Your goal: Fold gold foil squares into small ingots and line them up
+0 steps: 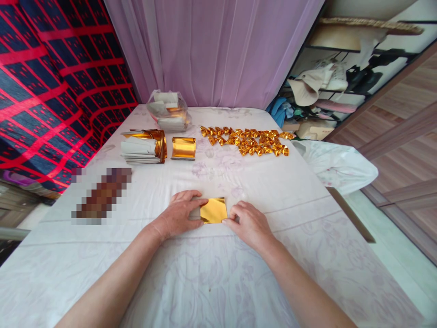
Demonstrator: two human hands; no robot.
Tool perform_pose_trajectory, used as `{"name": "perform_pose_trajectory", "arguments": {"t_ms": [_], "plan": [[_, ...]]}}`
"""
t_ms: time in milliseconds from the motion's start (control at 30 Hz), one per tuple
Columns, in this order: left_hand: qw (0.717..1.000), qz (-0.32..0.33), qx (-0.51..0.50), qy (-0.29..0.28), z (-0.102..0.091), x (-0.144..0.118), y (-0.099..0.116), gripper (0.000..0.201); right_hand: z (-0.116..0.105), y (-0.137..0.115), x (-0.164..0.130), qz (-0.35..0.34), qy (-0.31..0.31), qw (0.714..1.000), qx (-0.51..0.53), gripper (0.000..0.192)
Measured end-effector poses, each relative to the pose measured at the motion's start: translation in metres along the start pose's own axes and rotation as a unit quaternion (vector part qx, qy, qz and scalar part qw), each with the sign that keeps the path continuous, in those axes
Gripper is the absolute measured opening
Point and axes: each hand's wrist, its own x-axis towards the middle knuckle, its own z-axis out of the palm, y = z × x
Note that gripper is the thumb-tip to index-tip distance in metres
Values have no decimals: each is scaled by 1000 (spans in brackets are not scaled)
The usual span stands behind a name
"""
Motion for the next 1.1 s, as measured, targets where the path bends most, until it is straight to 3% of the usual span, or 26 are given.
{"name": "perform_pose_trajectory", "arguments": {"t_ms": [333, 500, 633, 833, 967, 1100], "plan": [[992, -90, 39, 83, 16, 7, 27, 46, 0, -3, 2, 10, 3, 1000, 0, 19], [998, -50, 21, 16, 6, 5, 13, 50, 0, 2, 5, -3, -13, 1000, 21, 17], [998, -34, 25, -41, -5, 5, 6, 55, 6, 13, 9, -52, -5, 998, 33, 8], [998, -23, 34, -47, -13, 11, 6, 56, 12, 19, 13, -60, 11, 997, 40, 6], [999, -13, 49, -15, -15, 10, 7, 50, 12, 16, 14, -52, 16, 998, 39, 6], [995, -23, 65, 79, -6, -2, 16, 37, 12, 15, 15, -43, 15, 998, 40, 6]]}}
